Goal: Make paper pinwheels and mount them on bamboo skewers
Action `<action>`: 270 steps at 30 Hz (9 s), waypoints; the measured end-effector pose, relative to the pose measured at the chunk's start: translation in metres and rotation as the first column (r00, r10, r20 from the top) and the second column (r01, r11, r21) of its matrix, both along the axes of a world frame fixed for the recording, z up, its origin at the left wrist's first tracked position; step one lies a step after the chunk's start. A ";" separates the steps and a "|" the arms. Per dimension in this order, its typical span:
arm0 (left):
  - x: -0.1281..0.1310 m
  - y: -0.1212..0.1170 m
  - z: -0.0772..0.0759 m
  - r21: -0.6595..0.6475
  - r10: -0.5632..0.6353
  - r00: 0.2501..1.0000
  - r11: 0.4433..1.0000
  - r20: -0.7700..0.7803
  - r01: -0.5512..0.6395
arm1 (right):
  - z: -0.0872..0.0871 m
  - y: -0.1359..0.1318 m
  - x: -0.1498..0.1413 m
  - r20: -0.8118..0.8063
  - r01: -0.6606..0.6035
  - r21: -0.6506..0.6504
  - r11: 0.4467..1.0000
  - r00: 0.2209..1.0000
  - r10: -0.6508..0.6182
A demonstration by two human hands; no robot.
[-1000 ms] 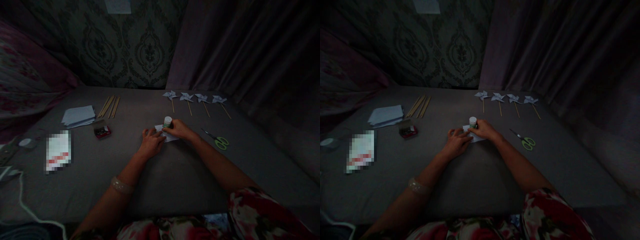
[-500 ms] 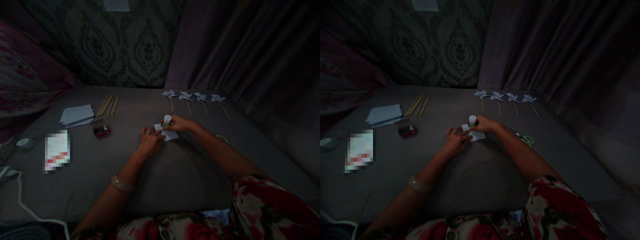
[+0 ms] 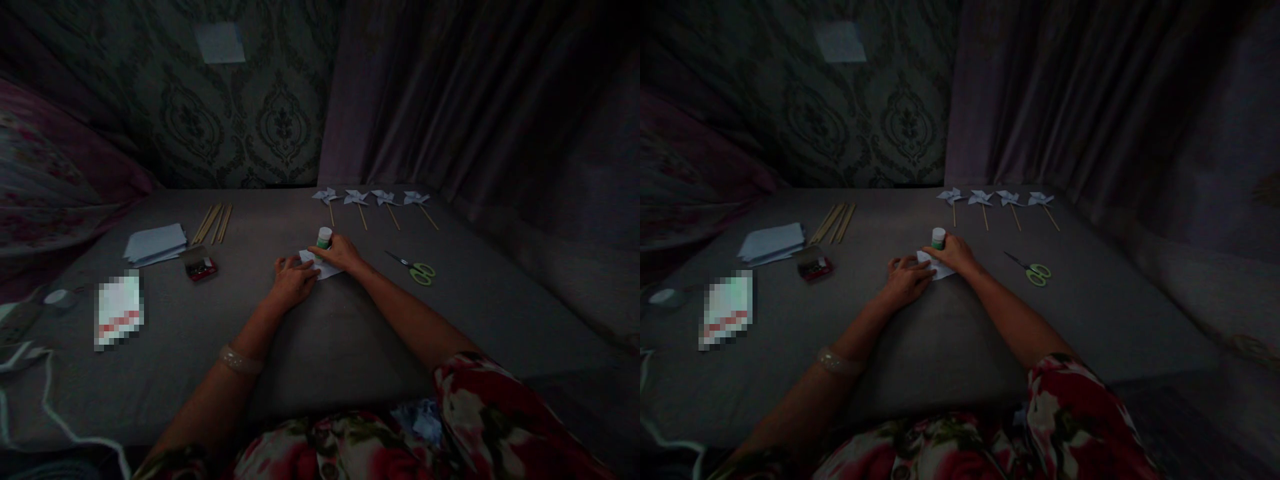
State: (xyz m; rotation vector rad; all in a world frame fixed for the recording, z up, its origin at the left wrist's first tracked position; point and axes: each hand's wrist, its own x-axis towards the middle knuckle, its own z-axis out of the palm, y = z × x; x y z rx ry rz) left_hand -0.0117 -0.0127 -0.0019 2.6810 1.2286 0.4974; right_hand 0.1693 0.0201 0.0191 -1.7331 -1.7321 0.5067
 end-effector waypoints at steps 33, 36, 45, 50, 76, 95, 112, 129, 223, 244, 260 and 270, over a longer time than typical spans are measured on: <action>0.060 -0.006 0.021 -0.477 0.379 0.529 0.877 0.760 0.057 | 0.011 -0.062 0.010 -0.906 -0.121 -0.371 0.921 -0.169 -0.388; 0.066 -0.006 0.022 -0.461 0.365 0.496 0.884 0.788 0.082 | 0.007 -0.064 0.006 -0.917 -0.144 -0.360 0.922 -0.127 -0.378; 0.063 -0.007 0.024 -0.432 0.332 0.417 0.885 0.846 0.172 | 0.013 -0.070 0.000 -0.889 -0.291 -0.396 0.871 -0.116 -0.443; 0.053 -0.007 0.027 -0.393 0.344 0.403 0.918 0.848 0.045 | 0.010 -0.068 0.014 -0.872 -0.203 -0.478 0.854 0.221 -0.436; -0.068 0.044 0.004 -0.353 0.505 0.406 0.849 0.762 -0.394 | -0.039 -0.068 0.027 0.257 -0.281 0.167 0.945 0.938 0.233; -0.097 0.050 0.005 -0.275 0.606 0.411 0.732 0.681 -0.624 | -0.028 -0.070 0.022 0.274 -0.287 0.231 0.930 0.936 0.222; -0.093 0.047 0.009 -0.202 0.654 0.404 0.650 0.639 -0.733 | -0.026 -0.068 0.003 0.293 -0.323 0.167 0.932 0.918 0.266; -0.097 0.050 0.005 -0.208 0.679 0.399 0.629 0.616 -0.749 | -0.029 -0.069 0.000 0.359 -0.350 0.220 0.910 0.897 0.258; -0.009 0.015 -0.010 -0.138 -0.159 0.954 0.970 0.253 0.198 | -0.033 -0.069 0.005 0.094 -0.285 0.179 0.942 0.958 0.272; 0.017 -0.010 0.029 -0.049 0.000 0.986 0.999 -0.166 -0.008 | -0.028 -0.044 -0.006 0.187 -0.021 0.012 1.000 0.982 0.018; 0.012 -0.011 0.008 -0.040 0.081 0.996 0.996 0.037 -0.079 | -0.043 -0.044 -0.006 0.118 0.050 0.062 0.997 0.991 -0.057; 0.013 -0.015 0.006 -0.010 0.062 0.998 0.998 -0.016 -0.063 | -0.043 -0.043 -0.005 0.113 0.059 0.058 0.997 0.991 -0.065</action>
